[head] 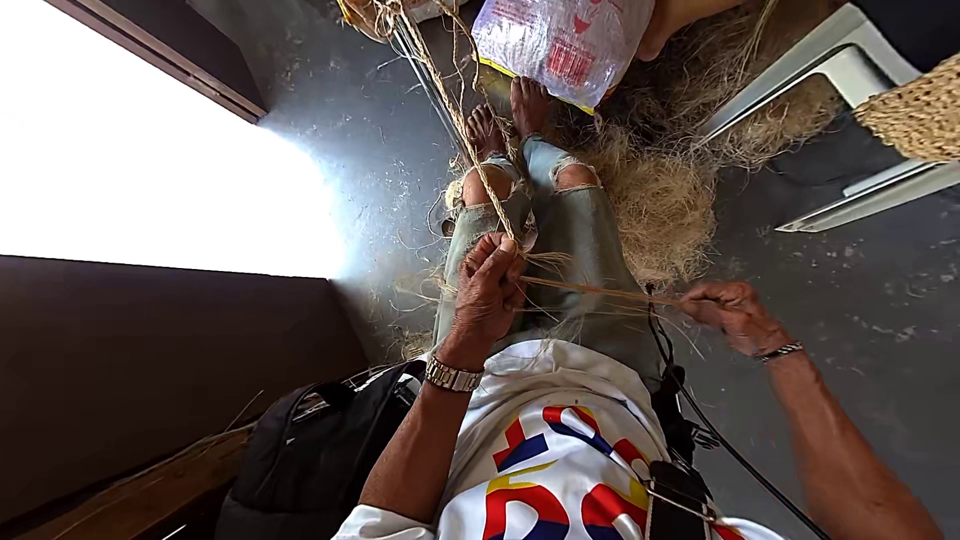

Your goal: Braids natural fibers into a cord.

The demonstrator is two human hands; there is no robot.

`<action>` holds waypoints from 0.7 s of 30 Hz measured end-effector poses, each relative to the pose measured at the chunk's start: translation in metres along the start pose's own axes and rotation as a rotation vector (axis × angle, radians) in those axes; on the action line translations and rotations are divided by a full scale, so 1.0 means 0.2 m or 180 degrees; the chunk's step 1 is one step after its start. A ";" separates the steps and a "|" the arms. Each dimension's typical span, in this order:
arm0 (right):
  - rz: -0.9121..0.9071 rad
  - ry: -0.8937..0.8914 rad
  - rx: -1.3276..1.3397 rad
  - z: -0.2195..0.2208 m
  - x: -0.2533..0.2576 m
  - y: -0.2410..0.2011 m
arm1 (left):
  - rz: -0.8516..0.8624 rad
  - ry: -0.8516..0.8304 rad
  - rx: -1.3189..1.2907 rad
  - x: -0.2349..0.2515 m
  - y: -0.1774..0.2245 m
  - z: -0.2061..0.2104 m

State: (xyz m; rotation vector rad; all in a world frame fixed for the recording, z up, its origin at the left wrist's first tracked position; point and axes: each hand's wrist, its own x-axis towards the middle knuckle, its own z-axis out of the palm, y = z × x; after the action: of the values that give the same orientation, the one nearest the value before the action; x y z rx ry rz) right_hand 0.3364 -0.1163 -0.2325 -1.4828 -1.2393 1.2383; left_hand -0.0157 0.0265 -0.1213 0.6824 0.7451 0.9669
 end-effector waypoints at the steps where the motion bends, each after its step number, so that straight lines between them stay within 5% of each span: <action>1: 0.0362 0.0108 0.0207 -0.07 -0.06 0.07 | 0.0033 0.0006 0.0025 0.00 0.00 0.00; 7: 0.2186 0.1392 0.0385 -0.40 -0.49 0.46 | 0.0112 0.0090 0.0116 0.01 -0.01 0.01; 11: 0.2859 0.2014 0.0304 -0.49 -0.68 0.62 | 0.0113 0.0087 0.0104 0.01 -0.03 0.03; 21: 0.2833 0.0851 -0.2240 -0.61 -0.62 0.40 | 0.0440 -0.0031 0.0977 -0.08 0.27 -0.13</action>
State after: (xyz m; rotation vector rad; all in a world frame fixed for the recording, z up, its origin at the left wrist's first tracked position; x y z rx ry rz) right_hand 0.4676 -0.2534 -0.2660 -2.8143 -0.8629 1.0831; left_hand -0.0679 0.0379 -0.0903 1.0163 0.8554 0.9830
